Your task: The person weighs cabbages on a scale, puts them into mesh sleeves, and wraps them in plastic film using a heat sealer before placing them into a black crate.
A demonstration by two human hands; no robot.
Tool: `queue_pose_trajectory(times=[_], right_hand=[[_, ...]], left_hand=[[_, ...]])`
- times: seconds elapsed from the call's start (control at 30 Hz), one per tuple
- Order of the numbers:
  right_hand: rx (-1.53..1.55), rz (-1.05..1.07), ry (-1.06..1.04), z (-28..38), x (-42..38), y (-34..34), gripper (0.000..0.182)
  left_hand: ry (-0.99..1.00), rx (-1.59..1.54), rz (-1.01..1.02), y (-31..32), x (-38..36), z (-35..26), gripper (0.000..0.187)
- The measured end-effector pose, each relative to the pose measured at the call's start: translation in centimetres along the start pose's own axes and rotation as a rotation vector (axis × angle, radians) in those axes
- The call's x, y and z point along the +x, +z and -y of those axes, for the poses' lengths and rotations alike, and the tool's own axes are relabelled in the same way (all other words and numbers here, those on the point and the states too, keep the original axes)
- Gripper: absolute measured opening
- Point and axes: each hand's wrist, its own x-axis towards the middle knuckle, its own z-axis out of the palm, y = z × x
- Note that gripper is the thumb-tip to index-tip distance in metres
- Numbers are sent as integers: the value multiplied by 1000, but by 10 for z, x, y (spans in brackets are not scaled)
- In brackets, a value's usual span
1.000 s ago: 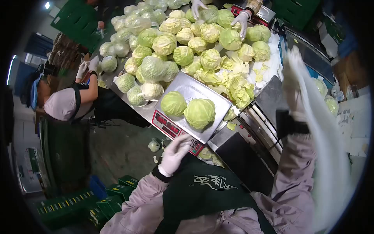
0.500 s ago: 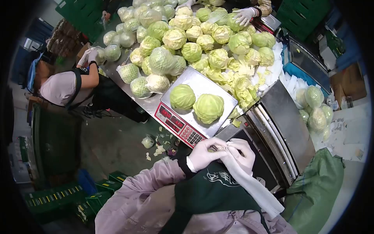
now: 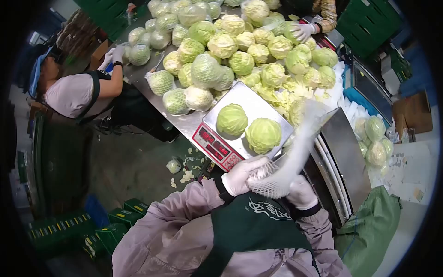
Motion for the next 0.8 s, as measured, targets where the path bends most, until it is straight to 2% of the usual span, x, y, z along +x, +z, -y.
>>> queue_pose_trajectory(times=[0.03,0.1,0.17,0.2,0.23,0.3,0.33,0.37,0.4,0.43,0.47,0.5,0.53,0.57,0.63,0.7,0.73,0.77,0.8], right_hand=[[43,114,-186,9,18,1,35],[277,23,-172,33,24,9,36],[468,-246,-125,31,19,-5,41],[227,20,-79,52,27,33,49],[4,118,50,61,38,39,54],[-400,-129,176,62,38,29,42],[-671,-243,122,55,40,9,34],[-947,-365,60,43,46,-15,26],[-1160,-519,-243,31,57,-26,15],[-1064,-589,-421,31,70,-13,16],[-851,-596,-457,24,86,-13,19],[-837,-630,-412,25,98,-5,30],[-932,-609,-472,24,113,-8,39],[-887,-609,-375,24,127,-13,41],[-869,-531,-305,2,155,-46,38],[-764,-343,-118,-23,164,-91,40],[-740,-272,-218,-21,159,-82,43],[-761,-304,-137,-17,145,-76,42],[-704,-297,-159,-21,134,-73,42]], left_hand=[[-78,6,-27,3,-1,-3,27],[-66,497,93,-24,-7,9,28],[-7,893,369,-33,3,4,30],[-299,853,135,-14,-5,-14,28],[-253,792,148,-27,-1,-21,29],[134,826,51,-45,0,-22,27],[235,958,-48,-52,-1,-28,24],[338,1021,-135,-66,0,-30,22],[456,980,-232,-72,0,-29,20],[572,935,-332,-77,2,-26,17],[570,809,-448,-88,9,-20,16],[562,680,-567,-103,19,-13,15],[537,698,-686,-119,31,-5,21],[318,564,-579,-137,41,-8,28],[281,619,-716,-127,47,-10,30],[308,582,-615,-132,58,-12,33],[375,765,-562,-120,59,-16,34],[250,767,-597,-110,51,-21,34],[260,744,-539,-115,48,-23,33]])
